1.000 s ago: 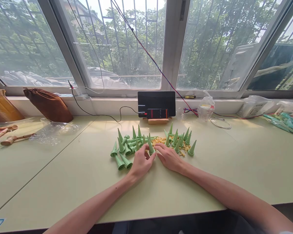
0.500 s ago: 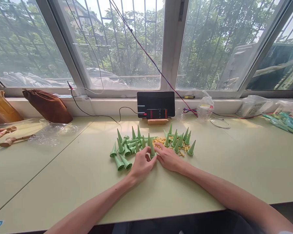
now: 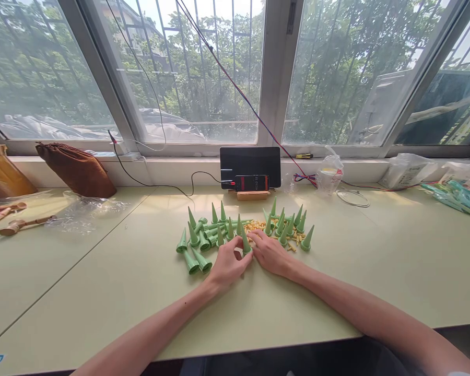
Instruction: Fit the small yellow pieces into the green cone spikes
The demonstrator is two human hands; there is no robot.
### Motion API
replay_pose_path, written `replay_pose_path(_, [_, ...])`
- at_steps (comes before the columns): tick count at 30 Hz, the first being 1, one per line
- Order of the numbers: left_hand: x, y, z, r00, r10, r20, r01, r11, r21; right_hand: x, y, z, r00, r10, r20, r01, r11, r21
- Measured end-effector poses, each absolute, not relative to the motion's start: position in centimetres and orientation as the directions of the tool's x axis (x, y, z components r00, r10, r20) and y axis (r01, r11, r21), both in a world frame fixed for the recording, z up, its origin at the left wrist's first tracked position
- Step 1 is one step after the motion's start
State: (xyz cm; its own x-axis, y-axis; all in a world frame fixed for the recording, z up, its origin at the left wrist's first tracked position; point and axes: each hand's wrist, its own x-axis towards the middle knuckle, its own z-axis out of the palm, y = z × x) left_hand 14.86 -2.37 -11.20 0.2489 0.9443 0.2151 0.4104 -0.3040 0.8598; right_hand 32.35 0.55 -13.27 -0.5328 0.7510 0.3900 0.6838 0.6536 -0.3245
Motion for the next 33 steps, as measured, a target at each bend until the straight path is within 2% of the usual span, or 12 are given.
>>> replay_pose_path(5, [14.8, -2.6, -10.9, 0.325, 0.936, 0.137, 0.353, -0.255, 0.900, 32.3, 0.5, -13.1, -0.519, 0.760, 0.392, 0.682, 0.644, -0.345])
replay_pose_path(20, [14.8, -2.8, -10.1, 0.257, 0.952, 0.165, 0.398, -0.259, 0.880, 32.3, 0.5, -13.0, -0.543, 0.757, 0.363, 0.697, 0.648, -0.308])
replay_pose_path(28, [14.9, -2.7, -10.2, 0.194, 0.960, 0.203, 0.426, -0.269, 0.864, 32.3, 0.4, -12.8, -0.554, 0.766, 0.326, 0.742, 0.631, -0.224])
replay_pose_path(33, [14.8, -2.8, -10.0, 0.201, 0.958, 0.203, 0.454, -0.275, 0.848, 32.1, 0.5, -13.2, -0.513, 0.787, 0.342, 0.756, 0.603, -0.254])
